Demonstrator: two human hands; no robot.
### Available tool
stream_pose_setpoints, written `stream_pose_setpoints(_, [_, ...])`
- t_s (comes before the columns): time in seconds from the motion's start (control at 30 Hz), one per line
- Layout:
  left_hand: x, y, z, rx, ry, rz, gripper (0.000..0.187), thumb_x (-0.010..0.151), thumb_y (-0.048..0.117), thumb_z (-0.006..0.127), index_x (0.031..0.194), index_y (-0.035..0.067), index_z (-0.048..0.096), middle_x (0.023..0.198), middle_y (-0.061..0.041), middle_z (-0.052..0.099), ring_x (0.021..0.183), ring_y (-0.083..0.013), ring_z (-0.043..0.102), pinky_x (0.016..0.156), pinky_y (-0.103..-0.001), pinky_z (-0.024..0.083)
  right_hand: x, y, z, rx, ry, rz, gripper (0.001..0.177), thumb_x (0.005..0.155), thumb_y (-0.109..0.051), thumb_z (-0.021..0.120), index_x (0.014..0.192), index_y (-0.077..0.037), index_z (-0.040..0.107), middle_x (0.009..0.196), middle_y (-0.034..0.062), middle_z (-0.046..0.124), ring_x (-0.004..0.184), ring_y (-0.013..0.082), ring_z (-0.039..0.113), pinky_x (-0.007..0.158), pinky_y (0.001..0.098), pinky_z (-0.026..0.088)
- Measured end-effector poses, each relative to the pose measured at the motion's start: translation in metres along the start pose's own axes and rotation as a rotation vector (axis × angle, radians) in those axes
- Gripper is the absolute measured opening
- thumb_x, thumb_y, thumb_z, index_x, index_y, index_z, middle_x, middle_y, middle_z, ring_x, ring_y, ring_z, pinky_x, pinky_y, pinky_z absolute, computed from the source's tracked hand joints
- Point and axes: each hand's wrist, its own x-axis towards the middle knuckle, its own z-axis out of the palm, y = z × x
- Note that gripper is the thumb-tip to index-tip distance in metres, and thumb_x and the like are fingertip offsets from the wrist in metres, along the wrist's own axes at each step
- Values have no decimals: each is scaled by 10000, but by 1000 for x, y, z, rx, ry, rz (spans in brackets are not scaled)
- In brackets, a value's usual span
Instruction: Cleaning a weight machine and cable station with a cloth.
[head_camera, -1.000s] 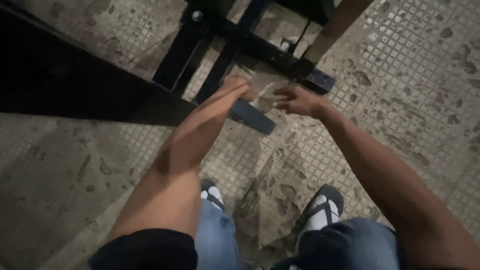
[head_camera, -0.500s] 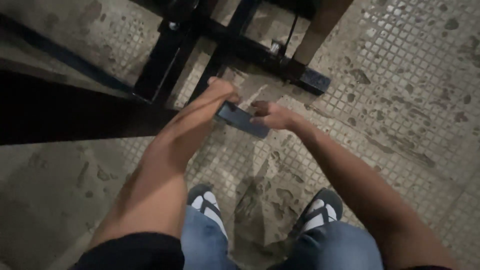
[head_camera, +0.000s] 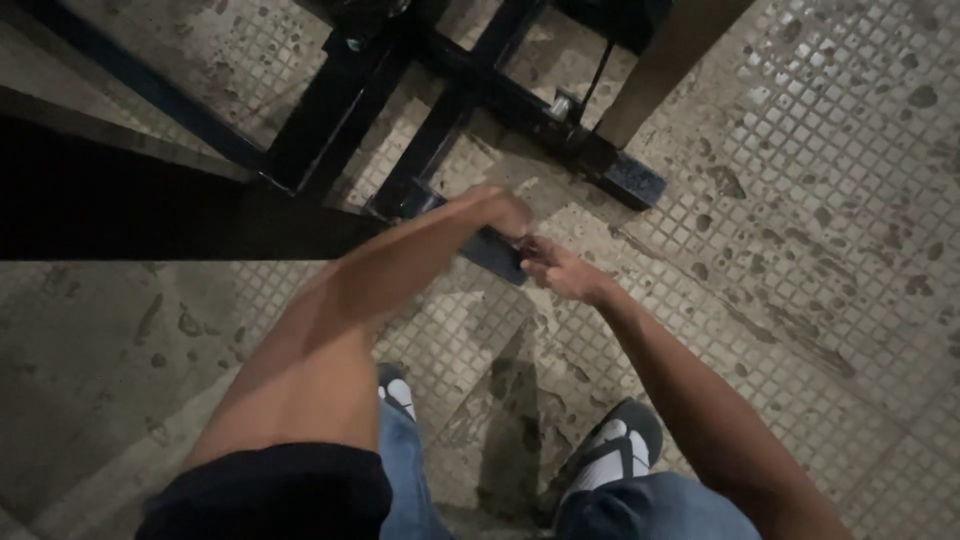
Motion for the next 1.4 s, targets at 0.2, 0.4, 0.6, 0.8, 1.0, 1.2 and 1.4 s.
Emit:
stream_pose_setpoints(0.2, [-2,-43,37,-269,35,81,237,976,278,656,936,67,757,889,-111,705,833,-264,678,770,-418,535,15,61,-7,-141,15,-155,436,1024,-356,598,1377,-112,524,1372,109,551,1216,264,593,1010,437,513])
stream_pose_setpoints(0.4, [12,-90,59,-117,-62,143,245,989,291,636,1000,80,759,974,-103,717,891,-260,682,822,-408,535,10,7,2,375,-190,-163,475,1010,-191,441,1478,-141,376,1280,64,526,1134,235,602,940,405,528])
stream_pose_setpoints(0.6, [-38,43,77,908,-490,205,391,941,299,603,1251,108,745,1316,-121,715,1170,-290,660,1037,-413,511,13,35,-6,377,-46,-87,458,976,-54,473,1411,-169,383,1306,70,550,1133,233,646,947,440,542])
stream_pose_setpoints(0.8, [-131,-52,158,1222,105,486,550,851,168,609,1372,-2,571,1508,-160,505,1458,-323,457,1215,-418,377,-3,-18,2,556,-10,32,209,1012,-8,470,1170,-127,403,1066,93,498,845,240,560,910,502,613])
stream_pose_setpoints(1.0, [-167,14,144,778,267,292,451,908,101,630,1351,13,641,1406,-159,569,1350,-350,521,1140,-493,413,-10,-2,5,624,-99,11,200,977,54,456,1088,-108,419,1100,127,562,968,329,610,833,488,568])
stream_pose_setpoints(1.2, [-155,-96,188,-391,649,-501,363,951,315,650,1257,131,719,1170,-105,711,1027,-283,656,891,-473,516,-44,-7,5,596,-60,87,77,1024,-122,484,1072,-128,424,1478,160,345,1316,482,589,1021,546,573])
stream_pose_setpoints(1.4, [-111,-148,163,-1394,983,-175,368,1051,416,625,1123,62,692,1029,0,664,928,-160,600,786,-393,500,-46,-10,13,644,-129,117,215,973,-210,610,1085,-155,435,1666,214,225,1334,514,543,1019,553,558])
